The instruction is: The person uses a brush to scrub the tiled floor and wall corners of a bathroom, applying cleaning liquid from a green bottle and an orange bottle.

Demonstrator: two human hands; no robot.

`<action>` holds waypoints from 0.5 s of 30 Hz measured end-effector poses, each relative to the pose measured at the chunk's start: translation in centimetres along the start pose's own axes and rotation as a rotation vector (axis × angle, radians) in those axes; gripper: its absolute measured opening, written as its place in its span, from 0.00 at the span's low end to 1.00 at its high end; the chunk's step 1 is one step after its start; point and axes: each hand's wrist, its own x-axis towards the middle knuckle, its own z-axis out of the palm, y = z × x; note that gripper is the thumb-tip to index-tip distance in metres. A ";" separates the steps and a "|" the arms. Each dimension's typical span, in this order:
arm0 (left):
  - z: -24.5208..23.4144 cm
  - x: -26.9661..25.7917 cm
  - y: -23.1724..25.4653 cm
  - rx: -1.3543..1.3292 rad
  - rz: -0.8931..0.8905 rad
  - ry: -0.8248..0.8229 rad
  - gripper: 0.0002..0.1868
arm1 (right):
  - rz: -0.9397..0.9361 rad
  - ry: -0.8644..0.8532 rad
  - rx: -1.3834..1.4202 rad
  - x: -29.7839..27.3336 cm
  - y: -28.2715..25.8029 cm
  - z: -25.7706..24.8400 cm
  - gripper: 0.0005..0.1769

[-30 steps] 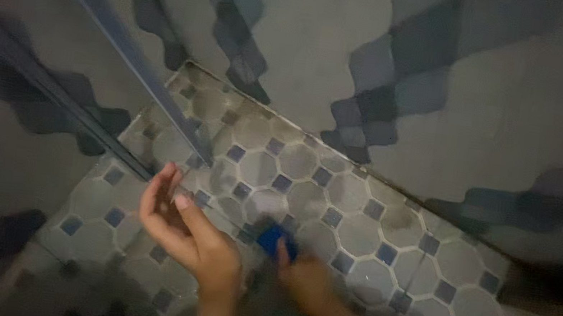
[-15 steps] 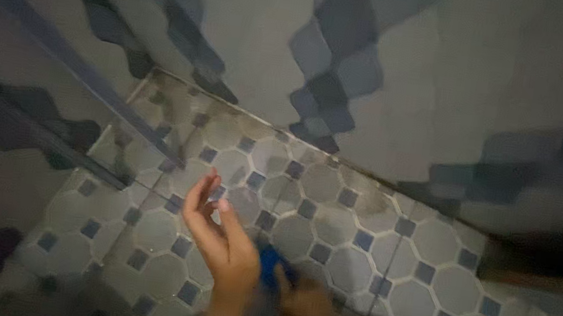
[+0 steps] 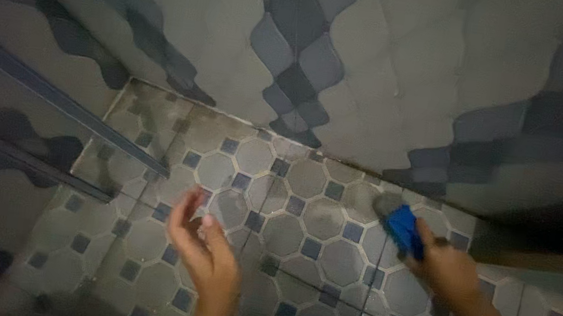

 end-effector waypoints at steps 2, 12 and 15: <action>0.6 -0.7 0.0 0.015 0.079 -0.034 0.23 | -0.078 0.124 -0.079 1.4 -1.1 0.2 0.48; 3.6 -0.6 2.8 0.025 0.121 -0.127 0.24 | -0.301 0.274 0.078 11.8 -22.7 -1.9 0.36; 2.5 -0.4 2.2 0.045 0.128 -0.100 0.24 | -0.330 0.353 0.281 10.4 -16.2 0.3 0.20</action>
